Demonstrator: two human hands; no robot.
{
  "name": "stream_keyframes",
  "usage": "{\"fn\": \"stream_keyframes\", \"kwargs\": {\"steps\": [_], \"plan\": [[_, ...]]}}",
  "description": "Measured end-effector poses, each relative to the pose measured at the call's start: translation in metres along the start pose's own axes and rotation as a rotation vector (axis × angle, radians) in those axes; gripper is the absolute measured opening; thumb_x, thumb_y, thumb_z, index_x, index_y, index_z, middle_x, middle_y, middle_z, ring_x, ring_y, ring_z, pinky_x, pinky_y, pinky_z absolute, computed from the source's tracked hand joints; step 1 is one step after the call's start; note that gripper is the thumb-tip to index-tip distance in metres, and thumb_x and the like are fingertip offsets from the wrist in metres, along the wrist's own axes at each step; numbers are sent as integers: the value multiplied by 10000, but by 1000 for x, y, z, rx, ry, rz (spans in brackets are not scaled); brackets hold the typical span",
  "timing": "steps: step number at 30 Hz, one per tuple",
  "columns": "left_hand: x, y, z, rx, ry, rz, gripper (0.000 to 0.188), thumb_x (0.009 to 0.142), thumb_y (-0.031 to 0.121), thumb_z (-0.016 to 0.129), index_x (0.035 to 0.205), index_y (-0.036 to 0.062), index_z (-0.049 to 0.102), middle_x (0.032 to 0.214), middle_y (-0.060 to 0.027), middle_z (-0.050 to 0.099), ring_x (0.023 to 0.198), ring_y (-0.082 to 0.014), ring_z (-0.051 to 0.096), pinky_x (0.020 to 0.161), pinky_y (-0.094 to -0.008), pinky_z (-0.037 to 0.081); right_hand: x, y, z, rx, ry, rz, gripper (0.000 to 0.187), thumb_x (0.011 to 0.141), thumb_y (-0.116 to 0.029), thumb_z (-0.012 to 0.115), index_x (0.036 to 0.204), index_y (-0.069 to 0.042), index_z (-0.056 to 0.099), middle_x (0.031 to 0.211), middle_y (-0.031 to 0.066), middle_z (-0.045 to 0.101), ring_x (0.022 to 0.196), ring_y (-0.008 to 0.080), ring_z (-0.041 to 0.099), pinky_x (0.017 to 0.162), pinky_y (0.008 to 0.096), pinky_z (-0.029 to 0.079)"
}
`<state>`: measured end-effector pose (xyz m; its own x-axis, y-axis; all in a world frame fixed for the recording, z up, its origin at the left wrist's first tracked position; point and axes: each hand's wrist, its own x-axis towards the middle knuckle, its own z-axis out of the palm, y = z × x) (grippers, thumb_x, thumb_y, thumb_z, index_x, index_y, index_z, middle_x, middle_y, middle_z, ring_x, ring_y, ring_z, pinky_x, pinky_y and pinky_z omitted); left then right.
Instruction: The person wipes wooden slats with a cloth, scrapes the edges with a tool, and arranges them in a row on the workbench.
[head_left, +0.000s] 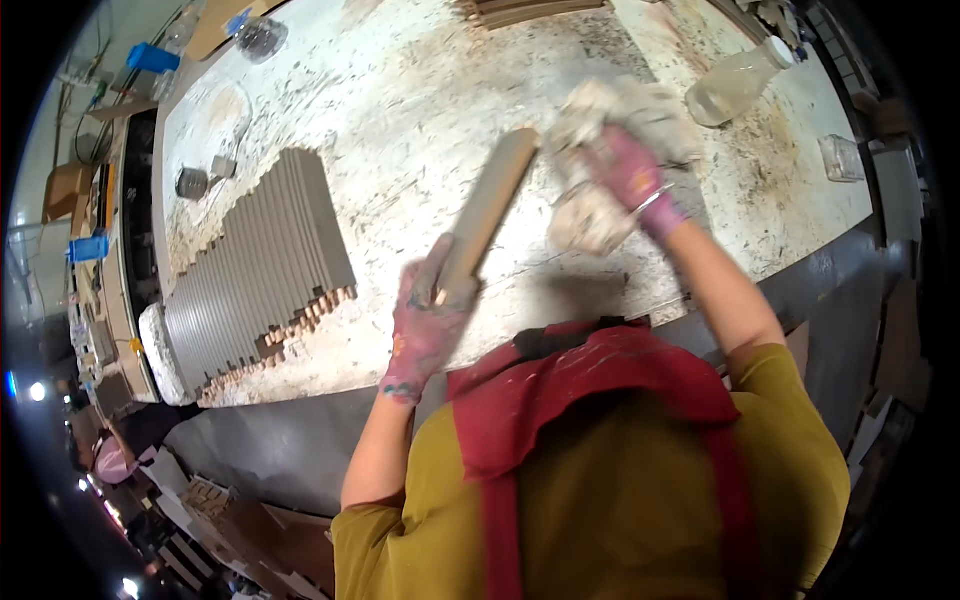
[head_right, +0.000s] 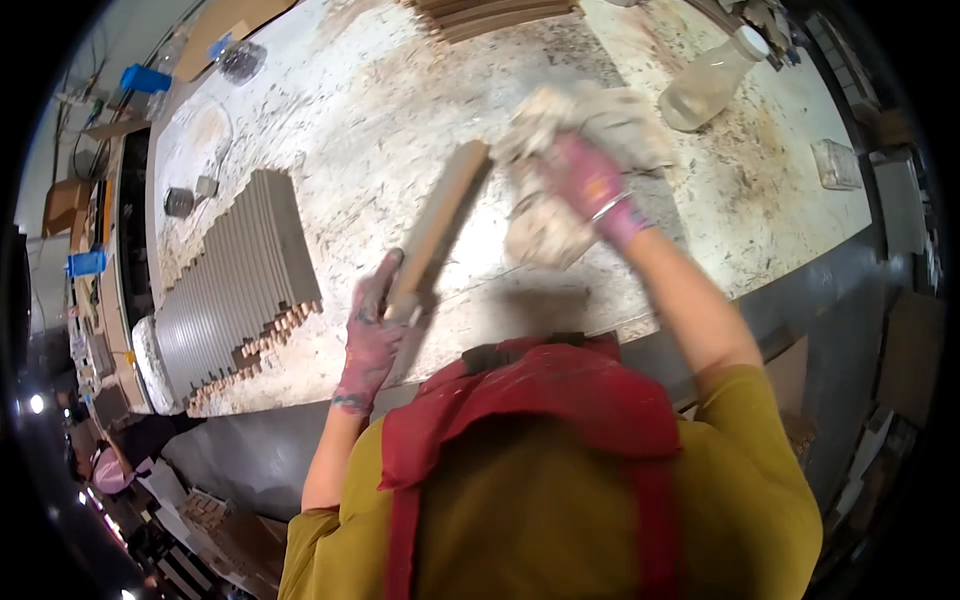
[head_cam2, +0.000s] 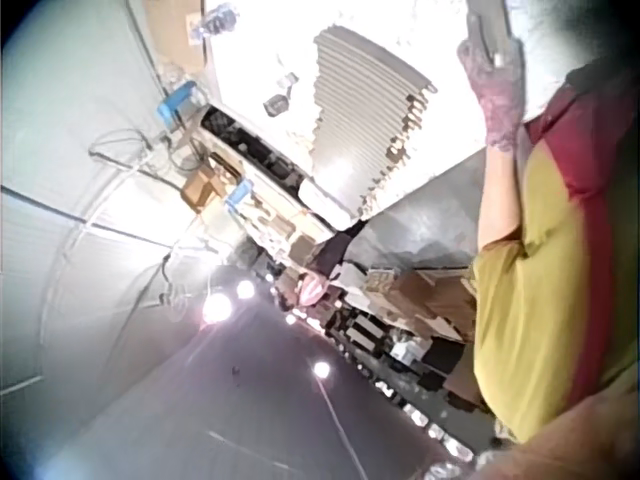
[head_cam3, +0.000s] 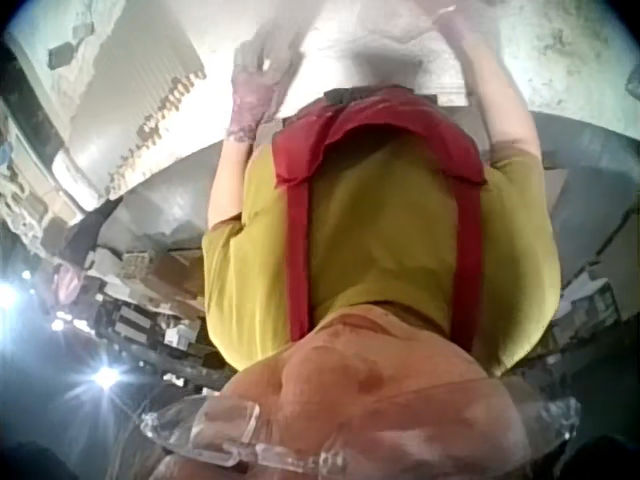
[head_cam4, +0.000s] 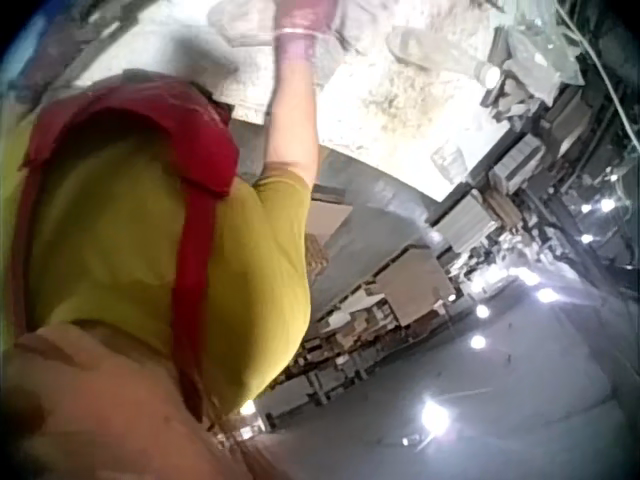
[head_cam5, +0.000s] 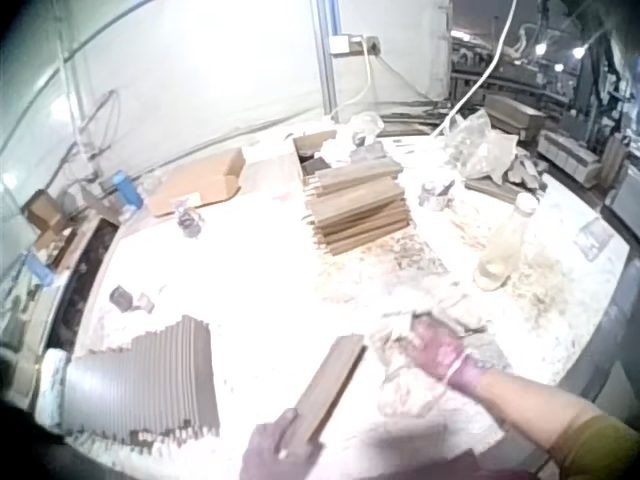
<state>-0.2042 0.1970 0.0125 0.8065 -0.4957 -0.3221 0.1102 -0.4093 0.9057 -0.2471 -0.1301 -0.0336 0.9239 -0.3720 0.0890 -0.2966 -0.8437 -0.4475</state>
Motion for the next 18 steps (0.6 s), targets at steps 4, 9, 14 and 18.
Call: {"fn": "stream_keyframes", "kwargs": {"steps": [4,9,14,18], "plan": [[12,-30,7,249,275,366,796,710,82,773,1393,26,368,1286,-150,415,1213,-258,465,972,-357,460,8,-23,-54,265,99,-63,334,910,-338,557,1083,-56,600,1036,178,618,900,305,623,781,405,512],[29,-35,6,498,329,599,720,696,177,778,1298,-15,432,1215,-224,547,1119,-382,528,948,-445,449,-22,-133,1,-89,-236,-814,213,866,-195,514,1019,-80,608,1135,159,583,965,282,612,837,420,506],[29,-38,6,271,306,525,665,710,128,769,1284,-11,464,1233,-178,526,1129,-304,537,942,-377,463,-11,-107,28,-127,-405,-670,162,859,-156,500,970,-110,608,1019,147,617,979,310,597,846,413,491],[26,-41,5,283,308,491,731,695,37,769,1332,-10,413,1291,-199,470,1155,-287,539,946,-349,496,26,2,-34,-263,-232,-253,254,785,-196,618,1011,-99,556,1108,141,569,994,334,579,773,455,482]]}}
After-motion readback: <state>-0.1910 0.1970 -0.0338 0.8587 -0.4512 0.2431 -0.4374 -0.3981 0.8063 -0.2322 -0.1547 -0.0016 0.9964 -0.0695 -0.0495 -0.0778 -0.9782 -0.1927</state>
